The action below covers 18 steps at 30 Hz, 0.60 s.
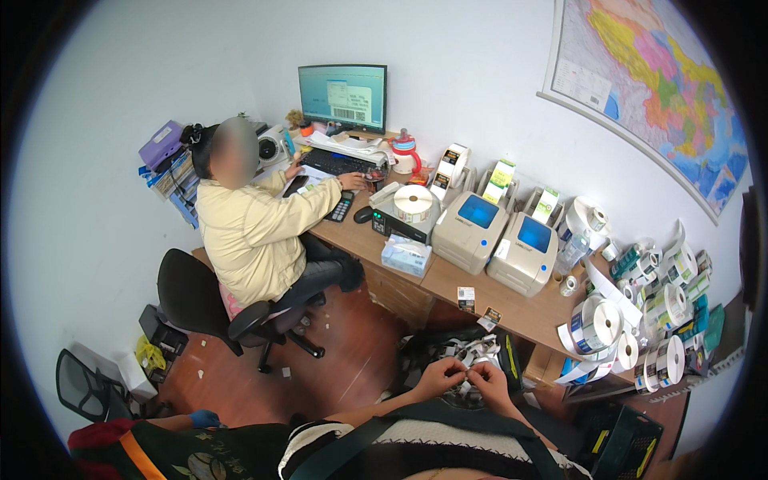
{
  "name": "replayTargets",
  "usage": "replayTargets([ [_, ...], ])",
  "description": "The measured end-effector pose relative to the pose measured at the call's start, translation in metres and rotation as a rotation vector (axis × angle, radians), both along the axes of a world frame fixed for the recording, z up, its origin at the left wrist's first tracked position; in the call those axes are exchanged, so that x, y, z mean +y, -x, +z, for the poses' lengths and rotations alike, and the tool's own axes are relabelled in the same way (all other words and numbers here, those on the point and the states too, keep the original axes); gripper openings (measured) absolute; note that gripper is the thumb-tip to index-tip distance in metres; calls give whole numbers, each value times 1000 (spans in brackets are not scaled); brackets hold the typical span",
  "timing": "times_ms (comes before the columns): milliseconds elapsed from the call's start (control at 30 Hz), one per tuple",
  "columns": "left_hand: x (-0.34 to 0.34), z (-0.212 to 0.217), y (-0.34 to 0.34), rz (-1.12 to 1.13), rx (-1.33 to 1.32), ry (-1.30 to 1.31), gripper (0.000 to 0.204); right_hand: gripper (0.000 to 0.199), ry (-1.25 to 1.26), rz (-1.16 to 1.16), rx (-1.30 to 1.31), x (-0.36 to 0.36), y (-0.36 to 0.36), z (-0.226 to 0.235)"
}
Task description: The person cuts sheets of stickers with scissors, peels individual labels from a roll, and handles printed label strips.
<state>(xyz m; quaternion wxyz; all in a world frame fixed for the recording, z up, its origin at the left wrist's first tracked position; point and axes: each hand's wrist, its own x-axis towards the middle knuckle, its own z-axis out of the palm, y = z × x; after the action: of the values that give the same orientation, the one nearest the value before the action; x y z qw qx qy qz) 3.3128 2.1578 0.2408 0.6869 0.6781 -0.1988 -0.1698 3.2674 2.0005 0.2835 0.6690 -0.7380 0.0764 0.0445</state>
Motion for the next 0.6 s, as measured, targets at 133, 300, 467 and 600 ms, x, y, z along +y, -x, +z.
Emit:
replayTargets([
  [133, -2, 5, 1, 16, 10, 3, 15, 12, -32, 3, 9, -1, 1, 4],
  [300, -1, -1, 1, -39, 34, -29, 16, 12, -39, 14, 19, -2, 4, 0],
  [467, -2, -3, 1, -66, 37, -41, 16, 12, -69, -25, 5, 1, 5, 3],
  [600, -4, -6, 2, -55, 85, 0, 17, 12, -12, 7, 5, -4, 5, 0],
])
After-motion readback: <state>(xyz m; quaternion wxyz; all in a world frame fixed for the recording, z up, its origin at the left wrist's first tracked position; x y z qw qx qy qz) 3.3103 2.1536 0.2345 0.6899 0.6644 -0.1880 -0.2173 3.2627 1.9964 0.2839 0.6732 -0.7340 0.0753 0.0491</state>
